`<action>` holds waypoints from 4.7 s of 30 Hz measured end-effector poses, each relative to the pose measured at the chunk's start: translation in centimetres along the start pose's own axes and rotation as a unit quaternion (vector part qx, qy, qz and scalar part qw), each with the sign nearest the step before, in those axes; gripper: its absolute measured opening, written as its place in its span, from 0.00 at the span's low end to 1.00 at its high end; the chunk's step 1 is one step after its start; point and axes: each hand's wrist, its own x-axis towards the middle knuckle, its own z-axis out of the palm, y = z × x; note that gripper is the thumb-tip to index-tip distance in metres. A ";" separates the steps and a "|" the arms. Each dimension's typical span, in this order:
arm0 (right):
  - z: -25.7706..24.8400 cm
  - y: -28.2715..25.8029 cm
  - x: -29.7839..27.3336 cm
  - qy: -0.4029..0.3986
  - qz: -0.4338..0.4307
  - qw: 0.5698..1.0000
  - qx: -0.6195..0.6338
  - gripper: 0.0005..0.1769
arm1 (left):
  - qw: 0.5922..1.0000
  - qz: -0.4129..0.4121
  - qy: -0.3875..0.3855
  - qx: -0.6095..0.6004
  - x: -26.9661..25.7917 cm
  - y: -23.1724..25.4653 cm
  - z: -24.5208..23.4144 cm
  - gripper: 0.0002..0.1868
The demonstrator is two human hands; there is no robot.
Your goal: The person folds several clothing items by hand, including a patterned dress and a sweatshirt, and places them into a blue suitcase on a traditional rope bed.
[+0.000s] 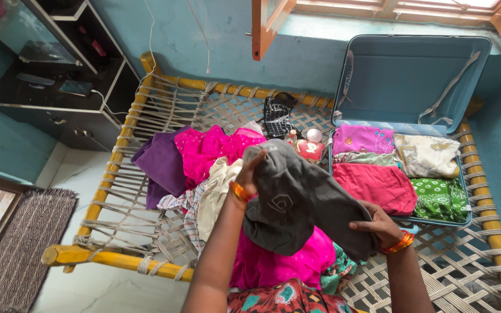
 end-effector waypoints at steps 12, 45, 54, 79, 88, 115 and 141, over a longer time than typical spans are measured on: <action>0.6 -2.6 3.7 0.244 -0.111 0.848 -0.458 0.22 | 0.897 0.391 -0.110 0.175 -0.9 14.6 10.6 0.37; 6.4 11.4 21.7 0.098 -0.259 0.625 -0.730 0.07 | 0.578 0.068 -0.318 0.749 -10.5 -26.2 -15.2 0.19; 9.0 18.6 15.6 -0.147 -0.157 0.758 -0.616 0.29 | 0.695 0.020 -0.197 0.691 -13.4 -26.4 -16.7 0.28; 15.9 20.1 22.1 0.122 -0.200 0.726 -0.647 0.34 | 0.720 -0.073 -0.228 0.652 -12.0 -26.0 -14.9 0.30; 11.5 19.0 23.9 0.226 -0.045 0.876 -0.424 0.14 | 0.748 -0.049 -0.277 0.600 -11.4 -24.9 -15.9 0.31; 12.1 19.3 24.3 0.035 -0.015 0.611 -0.791 0.61 | 0.757 -0.053 -0.337 0.557 -11.1 -22.8 -14.1 0.28; 11.2 16.2 37.5 -0.070 -0.030 0.473 -0.878 0.17 | 0.791 -0.074 -0.342 0.502 -10.6 -22.2 -16.6 0.23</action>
